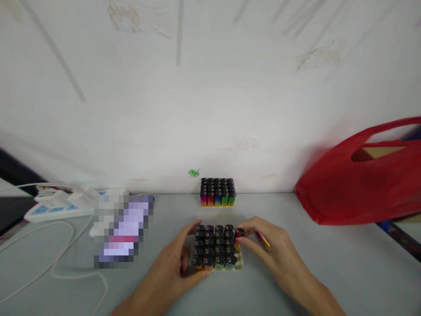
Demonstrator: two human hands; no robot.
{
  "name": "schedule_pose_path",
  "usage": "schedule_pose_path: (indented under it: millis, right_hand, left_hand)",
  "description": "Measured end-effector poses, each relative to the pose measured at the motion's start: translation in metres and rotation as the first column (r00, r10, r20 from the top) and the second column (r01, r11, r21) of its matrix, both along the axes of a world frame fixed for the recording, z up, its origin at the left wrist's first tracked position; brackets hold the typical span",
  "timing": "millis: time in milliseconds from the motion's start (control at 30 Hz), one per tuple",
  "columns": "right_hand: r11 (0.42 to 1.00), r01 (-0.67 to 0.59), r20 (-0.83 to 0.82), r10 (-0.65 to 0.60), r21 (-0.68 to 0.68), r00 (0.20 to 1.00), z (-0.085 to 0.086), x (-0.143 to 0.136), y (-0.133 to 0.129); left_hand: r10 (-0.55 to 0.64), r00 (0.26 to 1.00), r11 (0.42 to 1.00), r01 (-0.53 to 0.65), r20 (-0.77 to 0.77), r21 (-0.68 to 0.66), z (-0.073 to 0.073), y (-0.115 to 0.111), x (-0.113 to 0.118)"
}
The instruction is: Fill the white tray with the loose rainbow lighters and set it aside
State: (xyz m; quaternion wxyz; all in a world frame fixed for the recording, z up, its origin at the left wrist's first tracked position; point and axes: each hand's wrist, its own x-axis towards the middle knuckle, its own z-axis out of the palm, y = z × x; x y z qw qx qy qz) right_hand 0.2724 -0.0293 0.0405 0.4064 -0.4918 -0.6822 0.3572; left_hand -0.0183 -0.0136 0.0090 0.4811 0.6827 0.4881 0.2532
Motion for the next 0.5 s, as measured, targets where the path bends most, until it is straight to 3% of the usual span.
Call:
schedule_pose_path:
  millis: [133,367,433,500]
  right_hand:
    - [0.996,-0.085,0.062,0.084,0.014,0.995,0.006,0.009,-0.002]
    - [0.994,-0.106,0.126,0.107,-0.016,0.986,0.011,0.009,-0.007]
    - [0.996,-0.092,0.121,0.093,-0.009,0.988,0.013,0.009,-0.005]
    - [1.0,0.001,0.131,-0.004,0.023,0.991,0.013,0.015,-0.002]
  left_hand:
    - [-0.009,1.0,1.0,0.009,-0.009,0.009,0.001,0.001,0.0]
    - [-0.026,0.997,0.998,0.031,-0.079,0.059,-0.006,0.004,-0.002]
    - [-0.015,0.999,0.998,0.018,-0.052,0.055,-0.005,0.004,-0.002]
    - [-0.01,1.0,0.998,0.01,0.001,0.059,-0.006,0.003,-0.002]
